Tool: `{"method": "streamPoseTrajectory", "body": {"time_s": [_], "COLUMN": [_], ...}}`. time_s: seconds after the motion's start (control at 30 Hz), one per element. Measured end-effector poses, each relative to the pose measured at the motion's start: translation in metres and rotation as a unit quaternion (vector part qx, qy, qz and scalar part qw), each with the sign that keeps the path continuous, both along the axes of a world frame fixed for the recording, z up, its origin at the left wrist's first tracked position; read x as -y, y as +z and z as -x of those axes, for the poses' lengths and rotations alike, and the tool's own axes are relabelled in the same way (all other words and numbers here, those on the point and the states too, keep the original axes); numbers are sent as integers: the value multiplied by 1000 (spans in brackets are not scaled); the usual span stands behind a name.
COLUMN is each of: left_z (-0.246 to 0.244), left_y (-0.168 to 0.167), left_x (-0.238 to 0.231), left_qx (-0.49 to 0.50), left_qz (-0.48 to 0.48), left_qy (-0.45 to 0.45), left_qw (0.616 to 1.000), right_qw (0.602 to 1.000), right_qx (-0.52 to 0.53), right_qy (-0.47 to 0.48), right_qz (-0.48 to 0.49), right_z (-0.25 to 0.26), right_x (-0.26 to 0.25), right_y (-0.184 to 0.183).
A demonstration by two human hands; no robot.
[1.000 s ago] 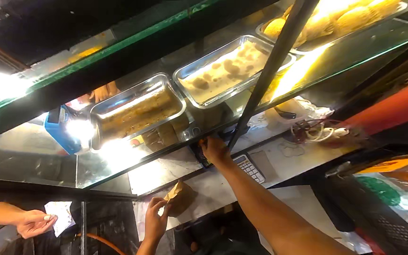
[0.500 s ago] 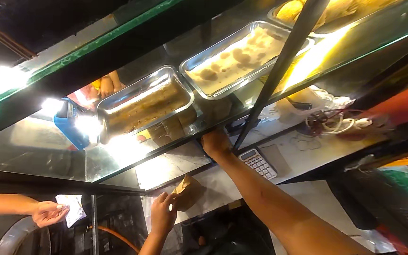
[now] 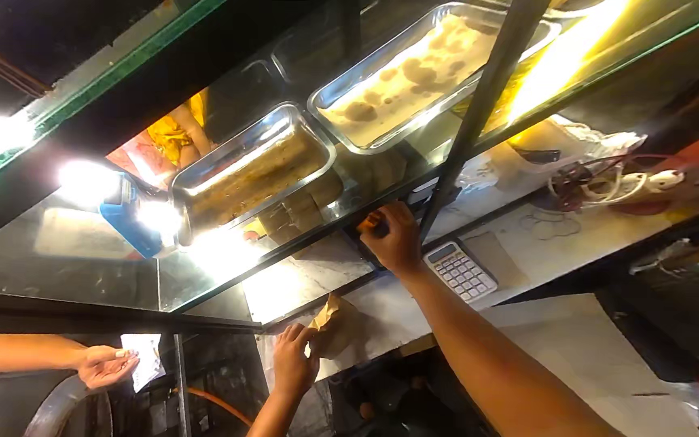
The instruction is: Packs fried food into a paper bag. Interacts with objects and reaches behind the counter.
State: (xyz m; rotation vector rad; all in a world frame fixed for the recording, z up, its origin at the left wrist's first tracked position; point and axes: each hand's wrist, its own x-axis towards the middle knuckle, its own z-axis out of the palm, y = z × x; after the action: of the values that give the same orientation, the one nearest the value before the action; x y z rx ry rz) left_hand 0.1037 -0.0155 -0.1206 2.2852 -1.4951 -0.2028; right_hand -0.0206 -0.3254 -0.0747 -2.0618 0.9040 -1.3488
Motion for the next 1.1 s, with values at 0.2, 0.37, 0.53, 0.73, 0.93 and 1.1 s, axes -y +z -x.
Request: {"method": "streamPoseTrajectory", "body": {"time_s": [0.2,0.37,0.53,0.73,0.93,1.1], "left_z": [2,1,3,3,6,-10], "left_y": [12,29,39,39,37,40], "left_x": [18,46,65,73,71,54], "left_qx": [-13,15,23,28,31,-16], "left_qz": [-10,-50,-69,-54,-53,-69], "left_qy": [-45,-131,-158,-151,-138,-55], "left_qw": [999,990,985,987,989,996], "right_qw": [747,660,919,942,934,852], "right_qx": [423,361,224,208,226,263], "right_qy": [58,97,106,102,32,159], "right_qz": [-510,-652,-305,-243,-273,-423], "right_z": [58,44,13,-12,-34,-44], "right_x": [-76,-125,-135,-145,-143,-137], "right_y": [37,5,-27,-46,-42,-21]}}
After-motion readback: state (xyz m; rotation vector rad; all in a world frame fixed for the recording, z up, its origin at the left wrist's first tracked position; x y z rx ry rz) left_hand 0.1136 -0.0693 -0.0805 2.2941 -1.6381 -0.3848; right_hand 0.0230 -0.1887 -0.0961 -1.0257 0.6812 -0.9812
